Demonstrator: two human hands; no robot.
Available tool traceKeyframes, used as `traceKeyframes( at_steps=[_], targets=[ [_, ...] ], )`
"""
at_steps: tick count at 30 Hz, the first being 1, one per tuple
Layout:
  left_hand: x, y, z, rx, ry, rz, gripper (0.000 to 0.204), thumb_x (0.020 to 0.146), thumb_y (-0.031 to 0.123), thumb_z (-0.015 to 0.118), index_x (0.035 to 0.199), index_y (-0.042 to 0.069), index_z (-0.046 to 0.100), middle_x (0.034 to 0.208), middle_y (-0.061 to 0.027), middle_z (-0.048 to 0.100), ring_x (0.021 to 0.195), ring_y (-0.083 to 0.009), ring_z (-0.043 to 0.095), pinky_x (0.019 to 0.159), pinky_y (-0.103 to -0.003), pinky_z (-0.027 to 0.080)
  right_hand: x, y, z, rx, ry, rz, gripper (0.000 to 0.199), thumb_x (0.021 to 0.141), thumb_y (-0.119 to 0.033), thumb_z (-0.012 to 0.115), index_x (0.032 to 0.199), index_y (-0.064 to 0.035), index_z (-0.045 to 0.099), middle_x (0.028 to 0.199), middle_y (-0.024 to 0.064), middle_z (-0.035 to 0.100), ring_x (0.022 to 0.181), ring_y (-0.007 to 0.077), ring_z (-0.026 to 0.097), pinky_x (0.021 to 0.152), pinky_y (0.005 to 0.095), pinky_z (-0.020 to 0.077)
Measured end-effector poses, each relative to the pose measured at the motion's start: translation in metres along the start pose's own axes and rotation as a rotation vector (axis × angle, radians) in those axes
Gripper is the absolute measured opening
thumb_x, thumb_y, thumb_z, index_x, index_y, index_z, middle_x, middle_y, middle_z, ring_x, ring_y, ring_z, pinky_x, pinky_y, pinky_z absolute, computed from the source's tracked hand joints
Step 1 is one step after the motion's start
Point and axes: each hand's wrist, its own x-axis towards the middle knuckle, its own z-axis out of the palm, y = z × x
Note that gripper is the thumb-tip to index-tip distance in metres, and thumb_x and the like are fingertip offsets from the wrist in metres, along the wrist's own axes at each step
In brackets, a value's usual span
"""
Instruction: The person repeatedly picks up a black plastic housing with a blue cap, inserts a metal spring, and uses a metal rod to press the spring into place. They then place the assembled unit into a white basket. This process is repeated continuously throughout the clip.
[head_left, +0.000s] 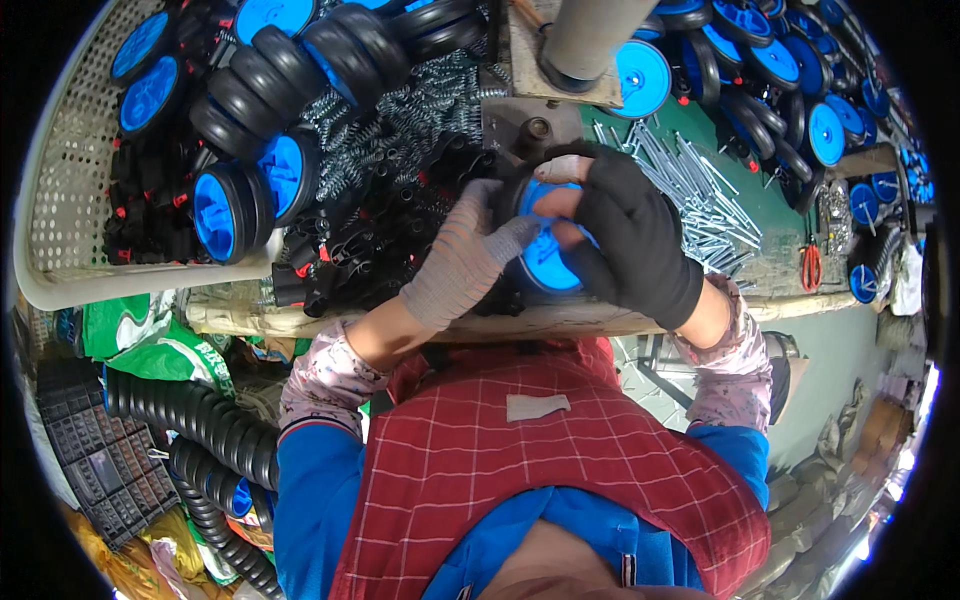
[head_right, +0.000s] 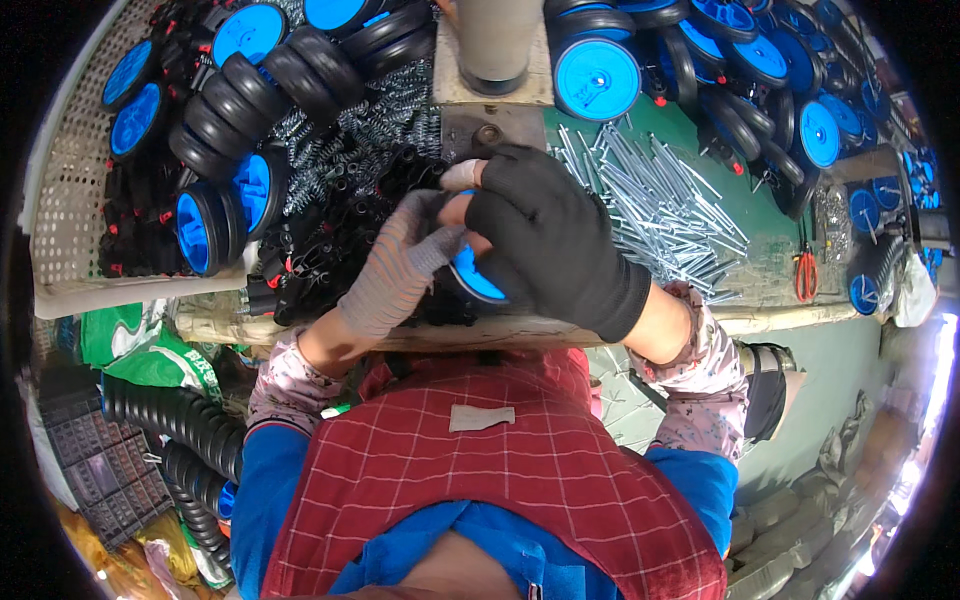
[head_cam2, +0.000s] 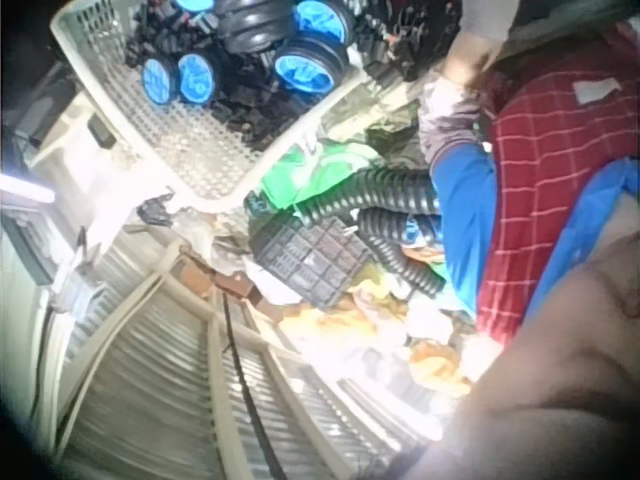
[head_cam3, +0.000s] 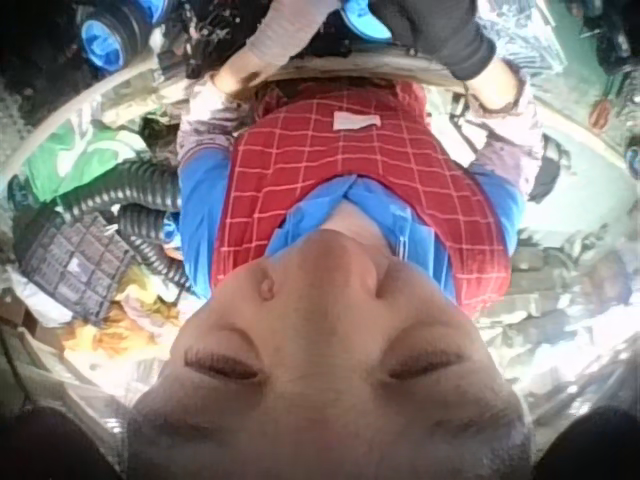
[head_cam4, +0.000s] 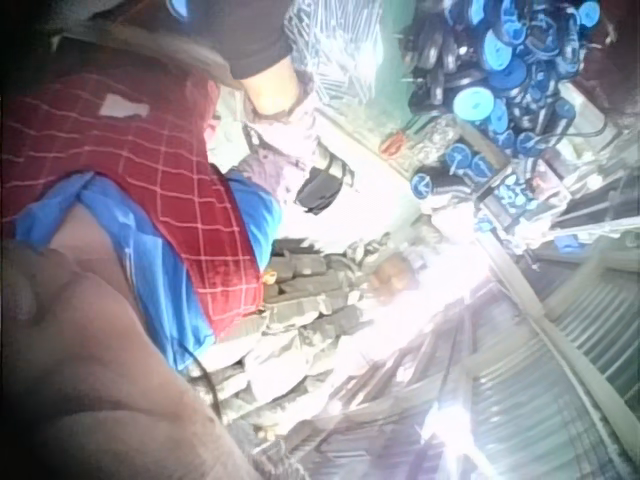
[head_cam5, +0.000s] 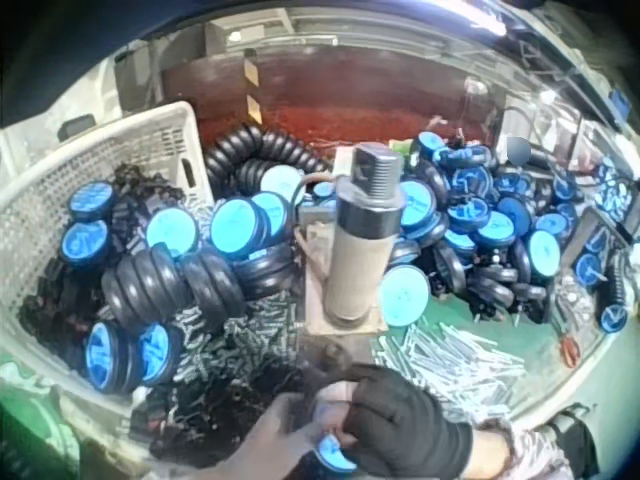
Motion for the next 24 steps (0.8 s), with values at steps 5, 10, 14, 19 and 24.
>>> traceKeyframes(
  at_steps=[5, 10, 14, 19, 24],
  targets=[
    [-0.007, -0.01, -0.012, 0.171, -0.15, 0.163, 0.05, 0.09, 0.037, 0.074, 0.118, 0.004, 0.051, 0.11, -0.0055, 0.058, 0.102, -0.0102, 0.057, 0.081, -0.025, 0.052, 0.013, -0.007, -0.018, 0.276, -0.078, -0.231, 0.062, 0.097, -0.06, 0.048, 0.118, -0.0042, 0.063, 0.126, 0.0219, 0.059, 0.117, 0.0457, 0.057, 0.104, 0.051, 0.043],
    [-0.023, 0.025, -0.003, 0.057, -0.252, -0.039, 0.042, 0.093, 0.027, 0.069, 0.123, 0.004, 0.05, 0.113, -0.0044, 0.056, 0.103, -0.0123, 0.058, 0.08, -0.027, 0.052, 0.002, -0.002, 0.001, 0.268, -0.154, -0.174, 0.08, 0.089, -0.072, 0.043, 0.128, -0.0042, 0.06, 0.131, 0.0191, 0.057, 0.122, 0.0416, 0.054, 0.107, 0.0564, 0.0387],
    [-0.014, 0.027, -0.008, -0.186, -0.237, -0.127, 0.037, 0.1, 0.02, 0.056, 0.133, 0.004, 0.052, 0.122, -0.0107, 0.059, 0.104, -0.019, 0.064, 0.084, -0.028, 0.054, -0.01, -0.03, -0.031, -0.101, -0.214, -0.059, 0.086, 0.073, -0.06, 0.068, 0.135, -0.0016, 0.056, 0.136, 0.0192, 0.054, 0.128, 0.0357, 0.053, 0.108, 0.0553, 0.0383],
    [0.011, 0.069, -0.045, 0.685, -0.397, 0.033, 0.044, 0.097, 0.035, 0.059, 0.128, 0.004, 0.06, 0.13, -0.0144, 0.061, 0.115, -0.0277, 0.063, 0.097, -0.038, 0.051, -0.069, 0.021, -0.006, 0.039, 0.14, 0.225, 0.061, 0.076, -0.022, 0.078, 0.131, -0.0018, 0.06, 0.117, 0.0182, 0.066, 0.107, 0.0384, 0.065, 0.096, 0.0447, 0.0505],
    [0.068, 0.072, -0.093, 1.573, -0.116, -0.06, 0.059, 0.082, 0.046, 0.073, 0.116, -0.003, 0.064, 0.113, -0.0216, 0.066, 0.104, -0.0344, 0.064, 0.092, -0.041, 0.05, -0.104, 0.055, 0.034, 0.761, 0.75, 0.843, 0.047, 0.087, -0.029, 0.075, 0.119, 0.0044, 0.063, 0.108, 0.0086, 0.067, 0.095, 0.0131, 0.059, 0.086, 0.028, 0.0468]
  ],
)
